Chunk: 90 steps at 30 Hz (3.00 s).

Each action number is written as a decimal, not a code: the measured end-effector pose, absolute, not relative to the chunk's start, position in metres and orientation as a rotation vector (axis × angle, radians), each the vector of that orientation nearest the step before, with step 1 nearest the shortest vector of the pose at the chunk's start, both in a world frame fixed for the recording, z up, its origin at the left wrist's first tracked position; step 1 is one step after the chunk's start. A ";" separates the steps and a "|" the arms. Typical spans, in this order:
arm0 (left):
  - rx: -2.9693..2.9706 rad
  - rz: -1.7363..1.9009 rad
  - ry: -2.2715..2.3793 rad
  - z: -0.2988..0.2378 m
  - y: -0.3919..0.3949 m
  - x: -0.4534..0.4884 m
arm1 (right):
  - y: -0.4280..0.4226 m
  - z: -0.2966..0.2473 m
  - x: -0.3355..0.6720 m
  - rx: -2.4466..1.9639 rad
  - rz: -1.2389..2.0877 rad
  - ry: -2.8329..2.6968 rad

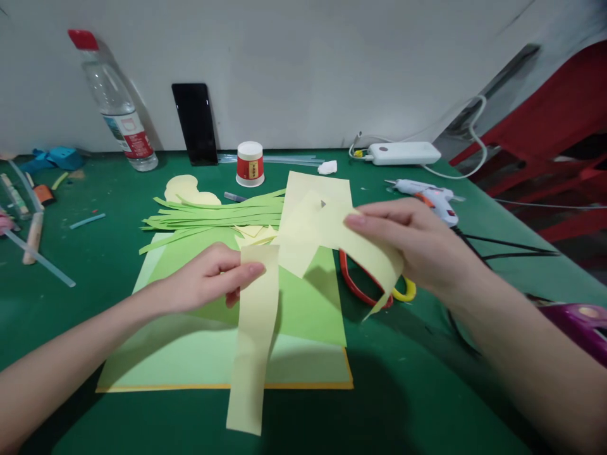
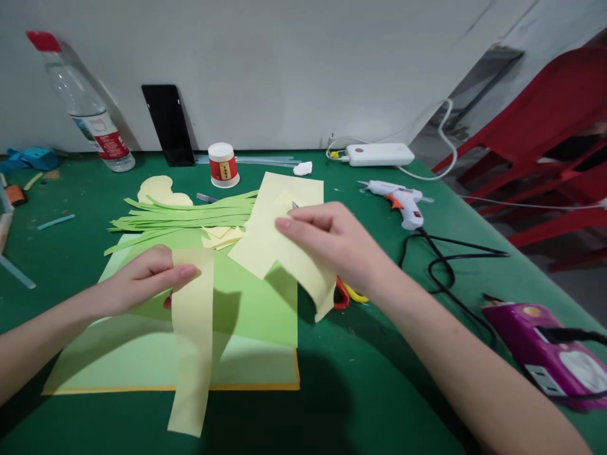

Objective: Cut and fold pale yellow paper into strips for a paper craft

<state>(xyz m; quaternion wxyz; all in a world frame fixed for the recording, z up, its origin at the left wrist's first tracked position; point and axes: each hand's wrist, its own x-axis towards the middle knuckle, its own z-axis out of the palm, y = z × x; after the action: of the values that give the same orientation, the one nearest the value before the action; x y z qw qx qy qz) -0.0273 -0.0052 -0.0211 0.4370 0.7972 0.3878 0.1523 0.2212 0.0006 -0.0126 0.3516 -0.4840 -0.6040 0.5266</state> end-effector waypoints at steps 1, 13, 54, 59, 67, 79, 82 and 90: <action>1.963 0.392 0.971 -0.021 -0.005 -0.027 | 0.005 -0.013 0.225 -1.255 1.392 -1.488; 1.515 0.467 0.848 -0.031 0.000 -0.025 | 0.077 -0.037 0.204 -1.459 1.286 -1.286; 1.671 0.928 1.035 -0.005 -0.044 -0.012 | -0.033 -0.004 0.164 -0.862 1.118 -1.777; 1.846 0.944 1.069 -0.003 -0.045 -0.011 | -0.039 -0.003 0.160 -0.902 1.071 -1.760; 1.929 0.946 1.113 0.004 -0.042 -0.015 | -0.044 -0.002 0.158 -1.024 1.223 -1.724; 1.898 0.903 1.220 0.003 -0.042 -0.015 | -0.041 -0.005 0.156 -1.090 1.439 -1.613; 1.883 0.867 1.206 0.002 -0.040 -0.016 | -0.039 -0.005 0.156 -1.095 1.518 -1.571; 1.713 0.734 1.095 -0.001 -0.034 -0.016 | -0.035 -0.004 0.160 -1.033 1.664 -1.427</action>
<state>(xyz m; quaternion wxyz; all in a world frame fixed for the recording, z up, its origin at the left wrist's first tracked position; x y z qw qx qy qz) -0.0157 -0.0337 -0.0009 0.4708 0.6992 0.4469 0.2996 0.1598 -0.0346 -0.0044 0.3514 -0.3991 -0.5514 0.6428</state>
